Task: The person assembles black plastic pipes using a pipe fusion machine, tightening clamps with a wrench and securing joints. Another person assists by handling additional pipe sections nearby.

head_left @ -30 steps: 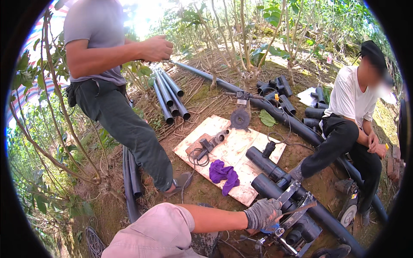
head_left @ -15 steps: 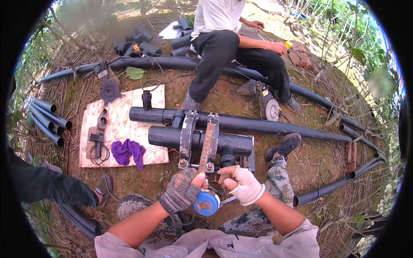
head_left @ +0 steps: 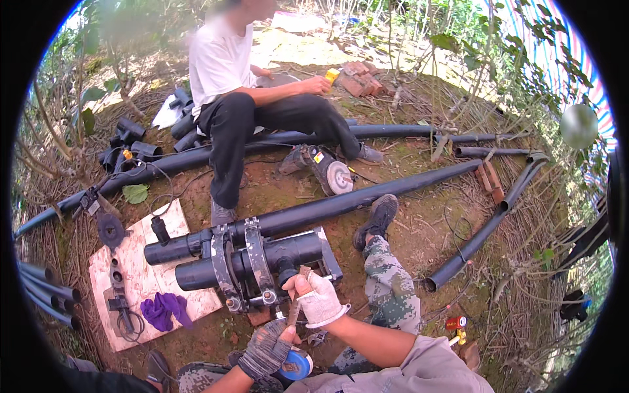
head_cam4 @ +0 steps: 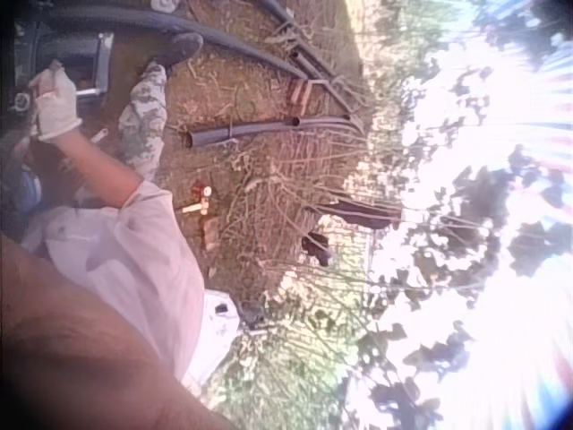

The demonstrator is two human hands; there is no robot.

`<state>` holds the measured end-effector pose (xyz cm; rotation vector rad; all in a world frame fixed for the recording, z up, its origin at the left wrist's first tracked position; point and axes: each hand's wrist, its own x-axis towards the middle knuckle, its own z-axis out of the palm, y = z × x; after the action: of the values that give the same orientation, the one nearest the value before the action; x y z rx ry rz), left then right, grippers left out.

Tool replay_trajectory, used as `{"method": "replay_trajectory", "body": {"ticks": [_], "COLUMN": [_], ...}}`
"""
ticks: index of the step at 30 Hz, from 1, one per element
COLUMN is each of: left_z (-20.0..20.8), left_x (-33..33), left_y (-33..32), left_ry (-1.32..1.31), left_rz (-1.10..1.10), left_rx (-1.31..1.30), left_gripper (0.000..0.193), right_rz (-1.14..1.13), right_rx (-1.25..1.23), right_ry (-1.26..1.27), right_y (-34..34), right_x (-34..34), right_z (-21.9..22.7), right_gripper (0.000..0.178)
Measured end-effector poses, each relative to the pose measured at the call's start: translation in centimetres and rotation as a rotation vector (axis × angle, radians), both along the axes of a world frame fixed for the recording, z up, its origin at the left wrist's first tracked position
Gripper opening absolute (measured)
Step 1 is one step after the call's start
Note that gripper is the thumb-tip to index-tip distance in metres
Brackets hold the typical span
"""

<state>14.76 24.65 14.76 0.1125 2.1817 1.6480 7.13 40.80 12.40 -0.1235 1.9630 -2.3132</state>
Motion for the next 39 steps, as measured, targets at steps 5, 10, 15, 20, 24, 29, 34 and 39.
{"method": "replay_trajectory", "body": {"ticks": [5,10,15,20,24,29,34,39], "left_z": [-0.7,0.5,1.6,0.4,-0.2,2.9,4.7,3.6], "left_x": [1.1,2.0,4.1,5.5,6.8,9.2,8.9,5.6], "left_y": [1.1,2.7,3.4,3.5,4.0,6.6,7.5,7.1], "left_ry": [0.186,0.288,0.180,0.153,0.166,0.308,0.497,0.313], "left_rz": [-0.043,-0.070,-0.021,-0.135,-0.111,-0.139,-0.207,0.187], "left_rx": [-0.084,-0.054,0.056,0.005,0.027,0.009,-0.099,0.432], "left_gripper": [0.040,0.036,0.047,0.046,0.045,0.051,0.052,0.043], "right_rz": [-0.100,-0.221,-0.277,-0.232,-0.251,-0.297,-0.170,0.043], "right_rx": [-0.209,-0.189,-0.326,-0.437,-0.461,-0.431,-0.302,0.029], "right_ry": [-0.152,-0.105,-0.071,-0.114,-0.066,0.019,0.070,0.160], "right_y": [0.6,1.5,0.0,0.8,1.0,3.0,4.7,5.2], "right_x": [0.1,1.1,2.4,5.1,6.4,8.5,10.7,9.0], "right_z": [-0.5,1.7,2.9,2.9,3.3,5.3,8.0,14.7], "right_gripper": [0.047,0.046,0.042,0.041,0.041,0.040,0.036,0.030]}}
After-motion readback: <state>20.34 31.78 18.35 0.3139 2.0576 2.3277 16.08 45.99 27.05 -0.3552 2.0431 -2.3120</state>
